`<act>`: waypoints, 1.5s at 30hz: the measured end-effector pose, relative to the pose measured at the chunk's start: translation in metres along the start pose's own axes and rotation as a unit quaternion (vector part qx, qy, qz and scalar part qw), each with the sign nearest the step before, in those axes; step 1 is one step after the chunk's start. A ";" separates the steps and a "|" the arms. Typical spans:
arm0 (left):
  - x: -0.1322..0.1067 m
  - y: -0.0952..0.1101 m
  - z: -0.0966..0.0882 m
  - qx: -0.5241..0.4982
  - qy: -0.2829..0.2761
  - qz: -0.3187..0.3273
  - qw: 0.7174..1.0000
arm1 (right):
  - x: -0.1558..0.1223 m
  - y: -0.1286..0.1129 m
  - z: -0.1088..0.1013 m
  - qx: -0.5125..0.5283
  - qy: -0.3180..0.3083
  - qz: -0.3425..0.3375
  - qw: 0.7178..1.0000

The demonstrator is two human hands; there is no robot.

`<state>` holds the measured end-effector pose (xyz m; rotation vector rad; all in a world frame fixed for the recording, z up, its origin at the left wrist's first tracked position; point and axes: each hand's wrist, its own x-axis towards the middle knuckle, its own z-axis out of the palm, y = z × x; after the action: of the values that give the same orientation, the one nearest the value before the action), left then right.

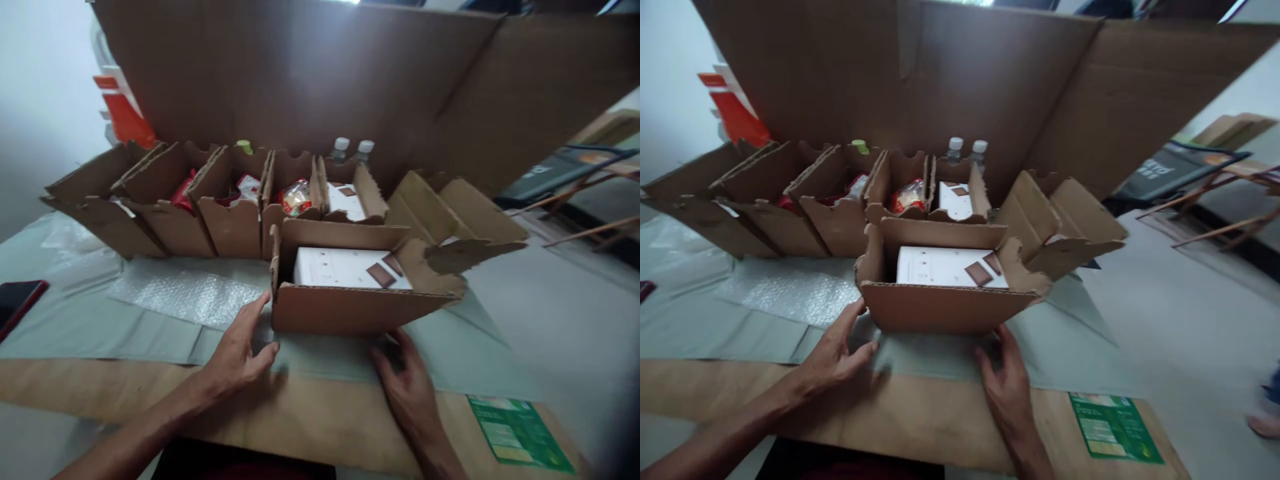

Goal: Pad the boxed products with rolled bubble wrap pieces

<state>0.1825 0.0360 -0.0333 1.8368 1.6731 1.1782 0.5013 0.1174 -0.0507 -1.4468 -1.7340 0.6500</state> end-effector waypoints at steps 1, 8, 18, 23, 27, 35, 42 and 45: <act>-0.006 -0.003 -0.008 0.039 0.000 0.019 0.999 | -0.010 0.005 -0.004 -0.023 0.017 -0.002 1.000; -0.014 -0.021 -0.047 0.267 -0.065 0.018 0.961 | -0.041 0.024 -0.014 -0.088 0.034 -0.022 0.995; -0.010 -0.026 -0.051 0.288 -0.029 0.048 0.956 | -0.054 -0.016 0.008 -0.083 0.019 -0.143 0.986; -0.018 -0.021 -0.057 0.271 -0.051 0.073 0.958 | -0.040 -0.056 0.034 -0.048 -0.038 -0.190 0.980; 0.000 -0.020 -0.043 0.308 -0.136 0.066 0.939 | -0.021 -0.084 0.049 -0.043 -0.110 -0.190 0.975; -0.001 -0.006 -0.054 0.298 -0.164 0.098 0.935 | -0.012 -0.095 0.066 -0.016 -0.177 -0.149 0.973; -0.059 0.037 -0.107 -0.031 -0.057 0.091 0.994 | -0.026 -0.098 0.046 -0.055 -0.298 -0.273 0.913; -0.076 0.037 -0.100 -0.118 -0.059 0.057 0.990 | -0.033 -0.109 0.054 -0.018 -0.312 -0.312 0.897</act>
<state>0.1321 -0.0681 0.0272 1.8342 1.3197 1.2299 0.3967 0.0662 -0.0040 -0.6271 -2.5482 0.7654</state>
